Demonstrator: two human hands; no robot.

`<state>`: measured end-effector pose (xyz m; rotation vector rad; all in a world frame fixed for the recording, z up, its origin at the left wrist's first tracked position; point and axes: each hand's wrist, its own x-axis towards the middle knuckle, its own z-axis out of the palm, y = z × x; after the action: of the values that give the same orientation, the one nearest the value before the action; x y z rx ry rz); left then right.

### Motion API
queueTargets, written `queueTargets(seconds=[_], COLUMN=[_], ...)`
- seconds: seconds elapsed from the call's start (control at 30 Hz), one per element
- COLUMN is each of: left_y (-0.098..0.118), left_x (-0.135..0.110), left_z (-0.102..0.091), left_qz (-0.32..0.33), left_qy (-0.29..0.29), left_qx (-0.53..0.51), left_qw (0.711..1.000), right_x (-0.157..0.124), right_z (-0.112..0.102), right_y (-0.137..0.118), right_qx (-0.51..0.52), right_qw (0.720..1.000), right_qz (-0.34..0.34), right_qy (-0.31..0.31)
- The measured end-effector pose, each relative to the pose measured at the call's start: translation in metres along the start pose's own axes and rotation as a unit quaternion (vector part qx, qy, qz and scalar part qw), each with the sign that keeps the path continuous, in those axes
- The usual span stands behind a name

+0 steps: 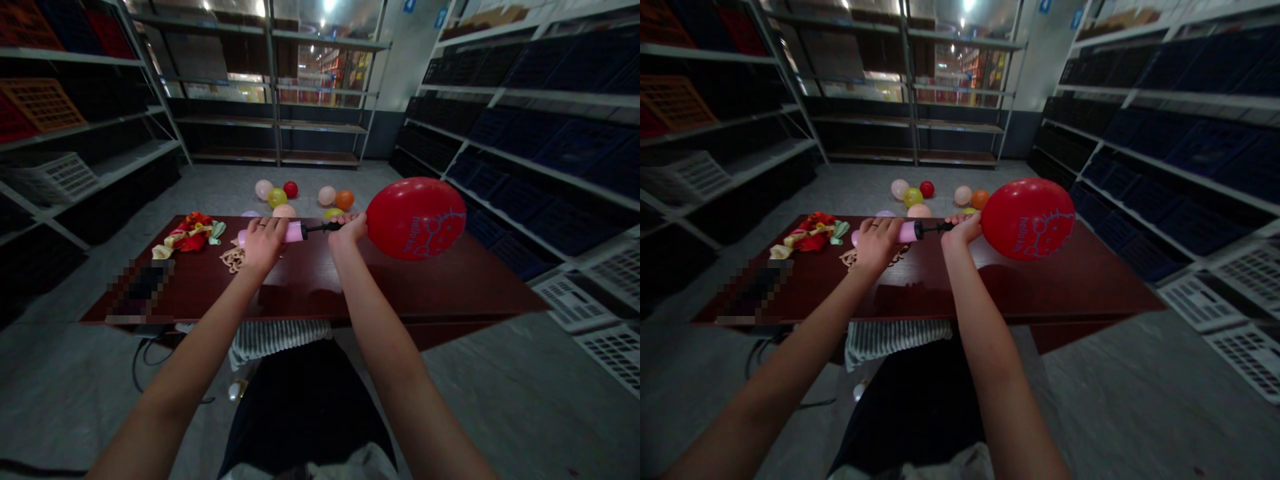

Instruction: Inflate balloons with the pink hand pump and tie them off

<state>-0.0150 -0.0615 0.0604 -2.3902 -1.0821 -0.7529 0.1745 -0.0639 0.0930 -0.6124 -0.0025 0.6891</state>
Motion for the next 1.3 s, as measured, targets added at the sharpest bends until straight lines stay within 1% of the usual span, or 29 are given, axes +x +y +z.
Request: queueTargets(seconds=[0.27, 0.33, 0.4, 0.5, 0.6, 0.67, 0.73, 0.8, 0.93, 1.0, 1.1, 1.2, 1.3], left_y=[-0.044, -0.051, -0.053, -0.043, -0.024, -0.010, 0.004, 0.019, 0.048, 0.056, 0.057, 0.048, 0.035], left_x=[-0.020, -0.020, -0.017, -0.006, 0.010, 0.019, 0.024, 0.028, 0.032, 0.034, 0.035, 0.033, 0.030], left_z=[-0.006, -0.009, -0.015, -0.026, -0.037, -0.041, -0.040, -0.038, -0.033, -0.034, -0.036, -0.033, -0.026], left_qz=[-0.003, -0.002, -0.009, -0.061, -0.131, -0.150, -0.152, -0.146, -0.110, -0.089, -0.050, -0.014, -0.009], left_qy=[0.012, 0.010, 0.009, 0.028, 0.076, 0.102, 0.101, 0.083, 0.051, 0.045, 0.028, 0.009, 0.003], left_qx=[0.005, 0.000, -0.005, 0.001, 0.011, 0.003, -0.004, 0.005, 0.027, 0.024, 0.007, -0.012, -0.014], left_qw=[1.000, 1.000, 1.000, 0.998, 0.988, 0.983, 0.983, 0.986, 0.992, 0.995, 0.998, 1.000, 1.000], right_x=[0.018, 0.020, 0.021, 0.019, 0.015, 0.011, 0.007, 0.002, -0.011, -0.014, -0.014, -0.009, -0.003], right_z=[-0.020, -0.022, -0.021, -0.017, -0.011, -0.008, -0.005, -0.003, -0.002, -0.001, -0.001, 0.000, 0.000], right_y=[-0.018, -0.021, -0.023, -0.024, -0.026, -0.028, -0.030, -0.030, -0.023, -0.020, -0.022, -0.026, -0.029], right_qx=[0.018, 0.019, 0.020, 0.030, 0.058, 0.069, 0.070, 0.075, 0.089, 0.082, 0.053, 0.046, 0.050], right_qw=[1.000, 1.000, 1.000, 1.000, 0.998, 0.997, 0.997, 0.997, 0.996, 0.996, 0.998, 0.998, 0.998], right_qz=[-0.004, -0.005, -0.004, -0.001, 0.004, 0.008, 0.008, 0.005, 0.017, 0.034, 0.034, 0.008, -0.004], right_qy=[0.008, 0.008, 0.004, 0.000, 0.014, 0.023, 0.022, 0.012, -0.003, -0.005, -0.022, -0.034, -0.034])
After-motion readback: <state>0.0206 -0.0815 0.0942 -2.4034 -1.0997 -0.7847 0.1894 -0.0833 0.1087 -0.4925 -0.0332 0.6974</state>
